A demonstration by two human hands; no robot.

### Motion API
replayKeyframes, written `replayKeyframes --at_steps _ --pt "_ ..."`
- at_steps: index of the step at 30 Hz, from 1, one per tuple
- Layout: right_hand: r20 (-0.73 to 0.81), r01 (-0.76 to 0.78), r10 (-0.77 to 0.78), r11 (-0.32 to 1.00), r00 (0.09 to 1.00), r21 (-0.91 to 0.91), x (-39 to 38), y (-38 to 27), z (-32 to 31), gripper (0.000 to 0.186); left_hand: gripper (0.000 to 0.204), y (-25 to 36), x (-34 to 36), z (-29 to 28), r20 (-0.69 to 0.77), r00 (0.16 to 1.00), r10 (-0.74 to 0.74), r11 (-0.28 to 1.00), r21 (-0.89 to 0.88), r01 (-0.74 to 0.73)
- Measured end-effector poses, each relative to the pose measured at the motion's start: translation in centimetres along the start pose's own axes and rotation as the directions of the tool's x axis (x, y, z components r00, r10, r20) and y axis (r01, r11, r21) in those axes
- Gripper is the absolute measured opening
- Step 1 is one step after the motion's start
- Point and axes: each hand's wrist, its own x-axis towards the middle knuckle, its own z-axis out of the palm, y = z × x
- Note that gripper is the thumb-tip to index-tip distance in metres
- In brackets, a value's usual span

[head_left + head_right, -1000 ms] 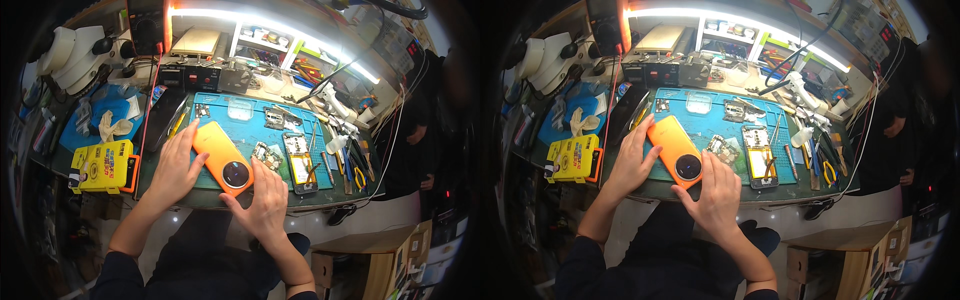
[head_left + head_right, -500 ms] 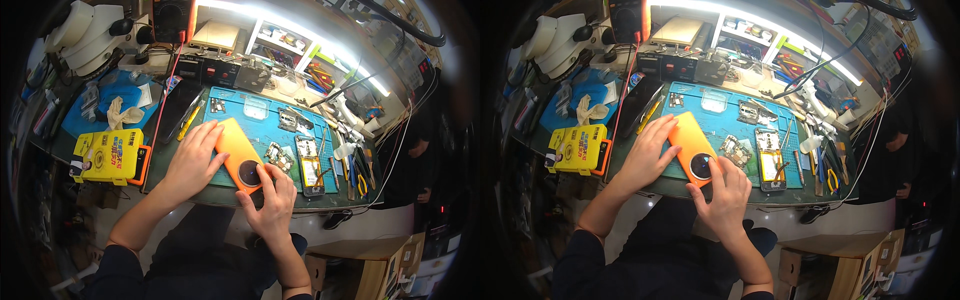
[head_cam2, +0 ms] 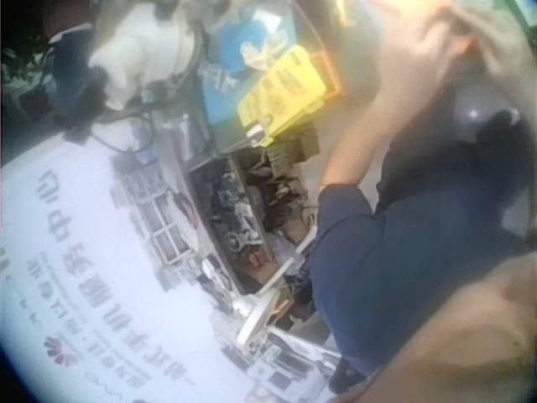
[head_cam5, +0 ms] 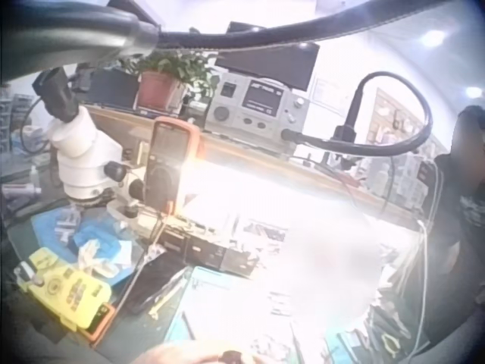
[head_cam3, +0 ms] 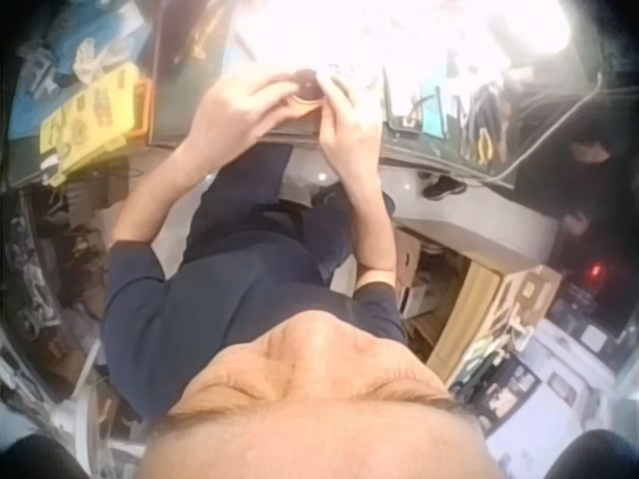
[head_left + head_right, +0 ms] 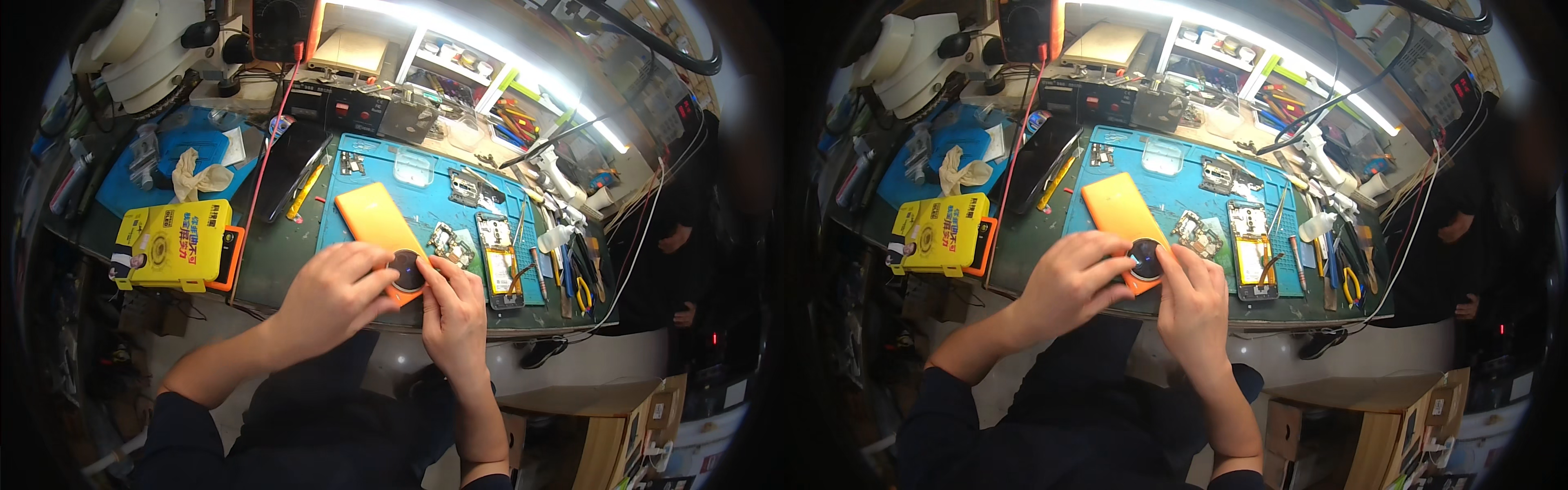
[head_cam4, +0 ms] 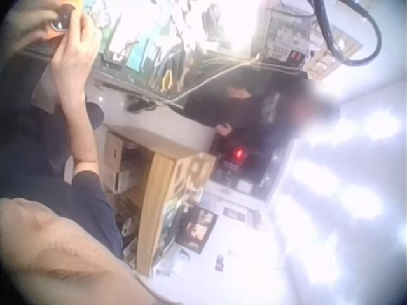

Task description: The person disassembles a smartphone, removes the motherboard, and places it into a yellow battery removal tool. They then reassemble the phone and test it by turning it on. The person repeats this process with a second smartphone.

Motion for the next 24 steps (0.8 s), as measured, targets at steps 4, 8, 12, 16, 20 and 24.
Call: replayKeyframes --at_steps 4,8,12,16,20,24 --pt "0.031 -0.013 0.012 1.000 0.999 0.024 0.0 0.1 -0.4 0.041 0.049 0.5 -0.2 0.7 -0.037 0.999 -0.017 1.000 0.015 0.018" --pt "0.047 -0.039 0.032 0.989 0.998 0.143 0.0 0.4 -0.5 0.048 0.044 0.5 -0.1 1.0 -0.010 0.998 0.061 0.989 0.132 -0.060" --pt "0.025 -0.041 0.036 0.968 0.999 0.246 0.1 -0.1 -0.8 0.052 0.037 0.4 -0.4 1.0 -0.076 0.980 0.182 0.943 0.297 -0.152" --pt "-0.145 0.017 0.040 0.927 0.989 0.376 1.2 -0.9 0.3 0.047 0.036 -0.3 -0.2 -0.8 -0.227 0.947 0.228 0.952 0.256 -0.168" --pt "-0.284 0.225 -0.141 0.932 0.948 0.286 3.7 -1.9 -0.1 0.037 0.040 -0.5 0.2 -2.3 -0.396 0.906 0.147 0.989 0.058 -0.135" --pt "-0.372 0.346 -0.230 0.895 0.899 0.282 5.1 -3.5 -0.6 0.033 0.039 -0.6 0.2 -3.8 -0.445 0.884 0.140 0.990 0.065 -0.124"
